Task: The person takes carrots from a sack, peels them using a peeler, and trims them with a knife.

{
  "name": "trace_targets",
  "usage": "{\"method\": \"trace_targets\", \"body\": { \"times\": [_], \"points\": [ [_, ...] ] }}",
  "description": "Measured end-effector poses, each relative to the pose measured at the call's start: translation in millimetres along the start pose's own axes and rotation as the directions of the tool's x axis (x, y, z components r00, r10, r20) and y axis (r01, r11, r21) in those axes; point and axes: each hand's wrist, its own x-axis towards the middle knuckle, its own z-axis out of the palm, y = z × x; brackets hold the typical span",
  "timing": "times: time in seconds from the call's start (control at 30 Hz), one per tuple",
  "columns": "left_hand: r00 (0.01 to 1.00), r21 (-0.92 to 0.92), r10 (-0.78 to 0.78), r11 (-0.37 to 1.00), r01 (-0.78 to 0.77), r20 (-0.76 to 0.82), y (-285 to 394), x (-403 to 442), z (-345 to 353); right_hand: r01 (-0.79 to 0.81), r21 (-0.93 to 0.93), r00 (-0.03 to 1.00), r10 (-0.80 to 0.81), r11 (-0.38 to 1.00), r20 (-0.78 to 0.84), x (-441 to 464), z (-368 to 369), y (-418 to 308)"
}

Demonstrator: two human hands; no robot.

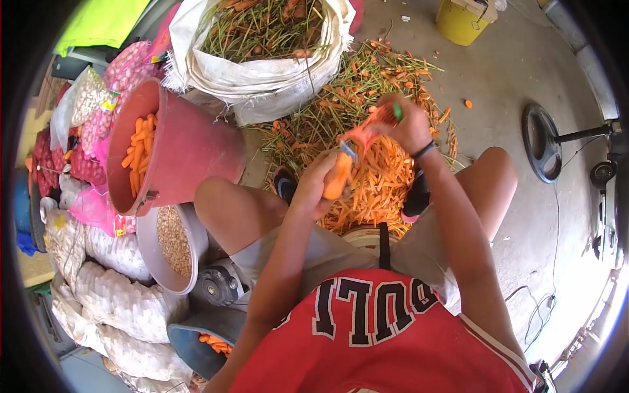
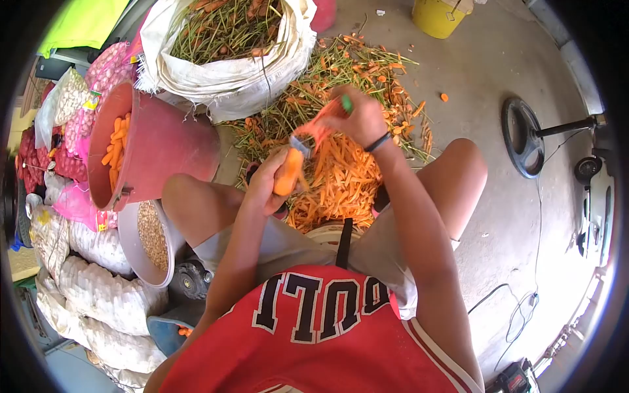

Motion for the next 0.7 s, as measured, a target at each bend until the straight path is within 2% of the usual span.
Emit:
{"method": "trace_targets", "body": {
  "times": [0.1, 0.17, 0.2, 0.23, 0.3, 0.33, 0.37, 0.43, 0.47, 0.57, 0.63, 0.67, 0.7],
  "points": [
    [1.000, -0.047, -0.014, 0.999, 0.013, -0.017, 1.6, -3.8, 0.7, -0.046, 0.030, 0.998, 0.047, 0.999, -0.033, 7.6, -3.1, 10.8],
    [1.000, -0.137, -0.012, 0.991, 0.010, -0.017, -1.1, 3.4, -11.2, 0.129, 0.040, 0.988, -0.132, 0.991, 0.075, -16.9, 15.0, -29.3],
    [0.998, -0.144, -0.049, 0.988, 0.053, 0.033, 4.8, 0.9, -11.1, 0.227, 0.011, 0.968, -0.227, 0.974, 0.105, -25.4, 21.3, -40.1],
    [1.000, -0.113, -0.018, 0.993, 0.020, 0.023, 4.3, 1.5, -10.6, 0.323, -0.010, 0.938, -0.318, 0.946, 0.135, -28.1, 25.9, -45.7],
    [0.999, -0.040, 0.047, 0.998, -0.048, -0.016, 0.0, -0.5, -10.3, 0.215, -0.014, 0.972, -0.213, 0.976, 0.099, -19.9, 21.6, -33.4],
    [0.998, -0.025, 0.002, 1.000, -0.003, -0.056, 7.0, -8.2, 0.8, -0.018, 0.001, 0.990, 0.017, 1.000, 0.137, -9.4, 16.5, -24.2],
    [0.997, -0.012, 0.001, 1.000, -0.002, -0.074, 7.9, -11.0, 1.2, 0.095, -0.076, 0.995, -0.096, 0.993, -0.015, -0.8, 16.3, -4.6],
    [0.995, 0.005, -0.003, 1.000, 0.003, -0.098, 9.8, -13.5, 3.4, -0.055, -0.062, 0.997, 0.051, 0.997, -0.060, 6.2, 8.5, -5.9],
    [0.999, -0.053, 0.047, 0.997, -0.048, -0.023, 7.2, -6.9, -4.5, -0.005, -0.024, 1.000, 0.004, 1.000, -0.027, -0.5, 11.3, -8.6],
    [0.996, -0.115, -0.004, 0.993, -0.006, -0.087, 7.3, 2.8, -9.6, 0.169, 0.020, 0.980, -0.170, 0.985, 0.105, -20.8, 26.8, -36.5],
    [0.996, -0.020, 0.062, 0.998, -0.064, -0.059, 8.8, -2.8, 0.3, 0.216, -0.012, 0.965, -0.211, 0.976, 0.154, -22.5, 27.4, -39.1],
    [0.997, 0.040, 0.071, 0.997, -0.070, -0.040, 6.9, -3.0, -3.2, 0.214, -0.036, 0.974, -0.211, 0.976, 0.082, -16.3, 26.5, -26.8],
    [0.997, 0.102, 0.079, 0.992, -0.077, -0.015, 6.3, -3.6, -5.2, 0.110, -0.058, 0.993, -0.108, 0.992, 0.045, -9.0, 21.5, -17.2]
  ]
}}
